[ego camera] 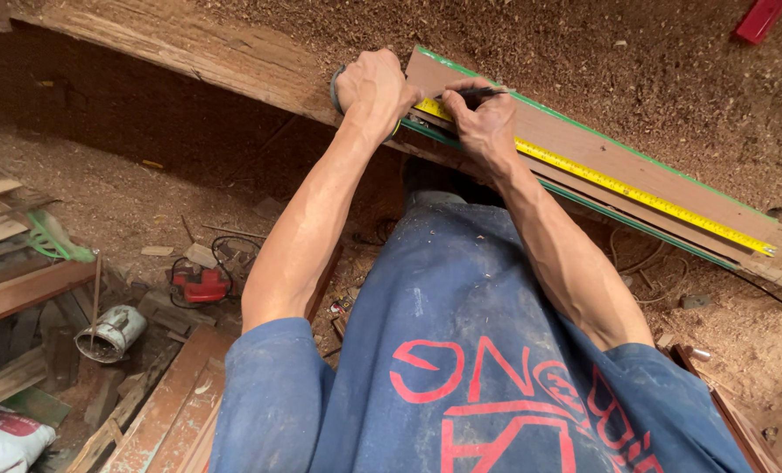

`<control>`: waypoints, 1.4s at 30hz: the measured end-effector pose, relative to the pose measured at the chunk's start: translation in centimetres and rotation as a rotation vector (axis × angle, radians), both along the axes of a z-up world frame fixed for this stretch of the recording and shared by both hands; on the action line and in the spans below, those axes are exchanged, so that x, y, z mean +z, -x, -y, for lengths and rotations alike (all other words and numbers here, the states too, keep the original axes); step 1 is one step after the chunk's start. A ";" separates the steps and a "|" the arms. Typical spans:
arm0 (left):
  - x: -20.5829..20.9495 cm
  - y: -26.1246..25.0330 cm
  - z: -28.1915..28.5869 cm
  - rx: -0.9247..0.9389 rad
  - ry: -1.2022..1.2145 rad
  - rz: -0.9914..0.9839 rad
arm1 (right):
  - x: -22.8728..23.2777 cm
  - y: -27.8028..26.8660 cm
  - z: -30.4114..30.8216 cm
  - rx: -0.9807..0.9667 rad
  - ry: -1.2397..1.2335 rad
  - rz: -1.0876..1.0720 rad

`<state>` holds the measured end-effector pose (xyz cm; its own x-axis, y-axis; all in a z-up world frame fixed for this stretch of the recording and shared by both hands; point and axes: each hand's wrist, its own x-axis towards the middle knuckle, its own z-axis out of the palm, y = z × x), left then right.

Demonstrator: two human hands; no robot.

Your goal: The person measures a wooden board using a tape measure and marks specific points with a pencil, then uses a try square to draw straight lines across the surface.

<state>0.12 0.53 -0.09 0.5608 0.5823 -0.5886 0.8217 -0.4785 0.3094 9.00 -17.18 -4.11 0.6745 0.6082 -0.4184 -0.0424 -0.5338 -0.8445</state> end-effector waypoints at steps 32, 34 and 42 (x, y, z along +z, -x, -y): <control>0.3 1.2 -1.5 -0.014 0.108 -0.115 | 3.5 -2.6 9.7 0.658 -0.069 0.912; 0.3 1.4 -1.4 -0.015 0.101 -0.086 | 3.5 -2.8 10.0 0.720 -0.030 0.937; -0.1 2.5 -3.6 -0.011 0.064 -0.074 | 2.4 -2.6 7.6 0.804 -0.199 0.988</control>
